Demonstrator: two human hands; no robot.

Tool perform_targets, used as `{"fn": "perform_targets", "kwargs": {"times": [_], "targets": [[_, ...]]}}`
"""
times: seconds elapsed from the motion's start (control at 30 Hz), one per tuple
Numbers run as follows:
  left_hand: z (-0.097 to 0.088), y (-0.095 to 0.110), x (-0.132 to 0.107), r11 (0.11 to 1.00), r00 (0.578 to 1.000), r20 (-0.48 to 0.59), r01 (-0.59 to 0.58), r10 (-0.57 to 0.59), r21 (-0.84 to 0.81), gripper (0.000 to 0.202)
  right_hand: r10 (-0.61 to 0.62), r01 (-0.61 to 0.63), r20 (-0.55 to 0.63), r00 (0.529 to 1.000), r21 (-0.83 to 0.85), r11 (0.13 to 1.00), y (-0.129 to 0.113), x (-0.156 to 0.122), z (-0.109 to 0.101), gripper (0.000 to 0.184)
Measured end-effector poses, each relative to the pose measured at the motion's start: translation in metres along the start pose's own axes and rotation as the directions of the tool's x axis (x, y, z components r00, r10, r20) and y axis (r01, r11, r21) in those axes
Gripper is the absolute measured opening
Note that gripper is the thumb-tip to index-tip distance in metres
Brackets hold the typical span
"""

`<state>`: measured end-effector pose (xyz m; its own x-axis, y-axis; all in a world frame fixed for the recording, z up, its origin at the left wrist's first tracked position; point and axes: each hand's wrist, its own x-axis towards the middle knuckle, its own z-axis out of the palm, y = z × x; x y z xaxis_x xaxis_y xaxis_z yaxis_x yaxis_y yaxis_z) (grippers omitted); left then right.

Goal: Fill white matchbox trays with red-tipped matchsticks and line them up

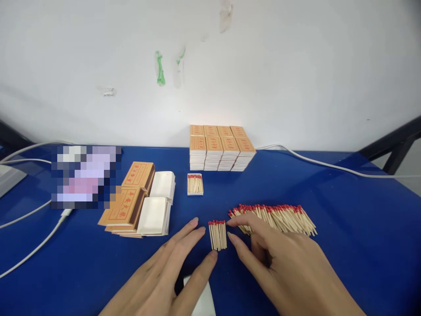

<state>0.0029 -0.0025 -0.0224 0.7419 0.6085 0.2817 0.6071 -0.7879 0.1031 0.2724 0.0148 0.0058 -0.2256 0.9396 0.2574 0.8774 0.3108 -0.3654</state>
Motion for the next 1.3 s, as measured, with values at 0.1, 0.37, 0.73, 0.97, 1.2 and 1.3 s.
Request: {"fn": "perform_targets", "kwargs": {"times": [0.1, 0.37, 0.73, 0.97, 1.2, 1.3], "targets": [[-0.003, 0.000, 0.004, 0.994, 0.998, 0.008, 0.061, -0.061, -0.093, 0.060, -0.012, 0.012, -0.018, 1.000, -0.013, 1.000, -0.001, 0.001, 0.001, 0.014], [-0.001, 0.001, 0.002, 0.989, 0.998, -0.005, 0.068, -0.069, -0.133, 0.063, -0.038, 0.002, -0.181, 0.983, -0.192, 0.981, 0.001, 0.003, -0.002, 0.030], [-0.001, 0.001, 0.001, 0.986, 0.996, -0.026, 0.081, -0.086, -0.143, 0.062, -0.070, 0.000, -0.206, 0.976, -0.321, 0.947, 0.001, 0.001, -0.001, 0.038], [0.001, 0.001, 0.003, 0.989, 0.997, -0.027, 0.073, -0.077, -0.126, 0.058, -0.052, 0.006, -0.176, 0.983, -0.256, 0.967, 0.001, 0.002, -0.002, 0.033], [0.004, -0.001, -0.001, 0.991, 0.997, -0.035, 0.068, -0.073, -0.115, 0.058, -0.022, -0.014, -0.178, 0.984, -0.196, 0.981, 0.000, 0.002, 0.000, 0.026], [0.006, 0.000, -0.003, 0.990, 0.996, -0.042, 0.072, -0.078, -0.123, 0.063, 0.004, -0.020, -0.150, 0.989, -0.106, 0.994, -0.002, 0.001, 0.001, 0.022]]}}
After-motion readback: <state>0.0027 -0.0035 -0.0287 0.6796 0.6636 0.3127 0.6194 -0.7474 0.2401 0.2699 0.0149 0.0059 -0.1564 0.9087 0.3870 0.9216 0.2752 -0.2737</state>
